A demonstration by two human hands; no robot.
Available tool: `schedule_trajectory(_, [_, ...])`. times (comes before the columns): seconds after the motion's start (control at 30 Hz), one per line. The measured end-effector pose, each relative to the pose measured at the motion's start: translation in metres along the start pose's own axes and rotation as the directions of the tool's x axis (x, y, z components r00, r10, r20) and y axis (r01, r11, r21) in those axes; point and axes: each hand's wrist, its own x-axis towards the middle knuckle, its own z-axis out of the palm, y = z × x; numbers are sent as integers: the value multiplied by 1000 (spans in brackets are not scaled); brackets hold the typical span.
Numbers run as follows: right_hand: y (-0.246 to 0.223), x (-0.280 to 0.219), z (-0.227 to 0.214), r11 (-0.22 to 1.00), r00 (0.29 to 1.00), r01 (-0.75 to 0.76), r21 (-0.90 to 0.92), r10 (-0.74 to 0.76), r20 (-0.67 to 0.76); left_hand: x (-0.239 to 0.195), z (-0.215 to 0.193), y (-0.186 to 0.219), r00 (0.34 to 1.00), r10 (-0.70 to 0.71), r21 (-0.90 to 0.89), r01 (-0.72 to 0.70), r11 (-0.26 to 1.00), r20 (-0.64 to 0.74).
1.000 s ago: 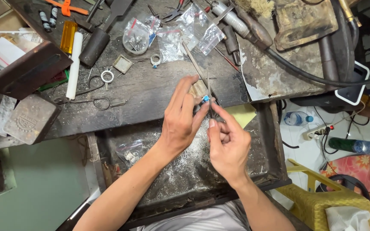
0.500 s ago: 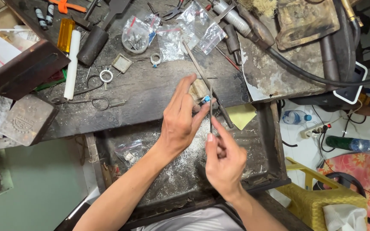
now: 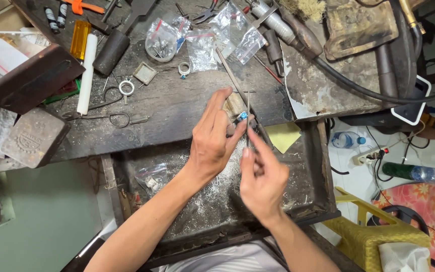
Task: Filing a small metal jewelry component with a needle file at a workbench to refine its shape.
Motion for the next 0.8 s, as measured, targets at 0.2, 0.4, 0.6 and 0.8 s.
schedule_trajectory(0.2, [-1,29,1,997,1000,25,71,-25,4,-2,-2,-3,1000,29,-3,-29,1000,3])
schedule_trajectory(0.4, [4,-13,7,995,994,85,-46,-88,-70,2,-2,0,998,52,41,-53,998,35])
schedule_trajectory(0.6, [-5,37,5,998,999,-33,47,33,-8,3,-7,2,997,43,2,-43,999,58])
schedule_trajectory(0.8, [-13,-17,8,1000,995,6,-25,-9,-103,3,-5,1,998,56,29,-57,998,39])
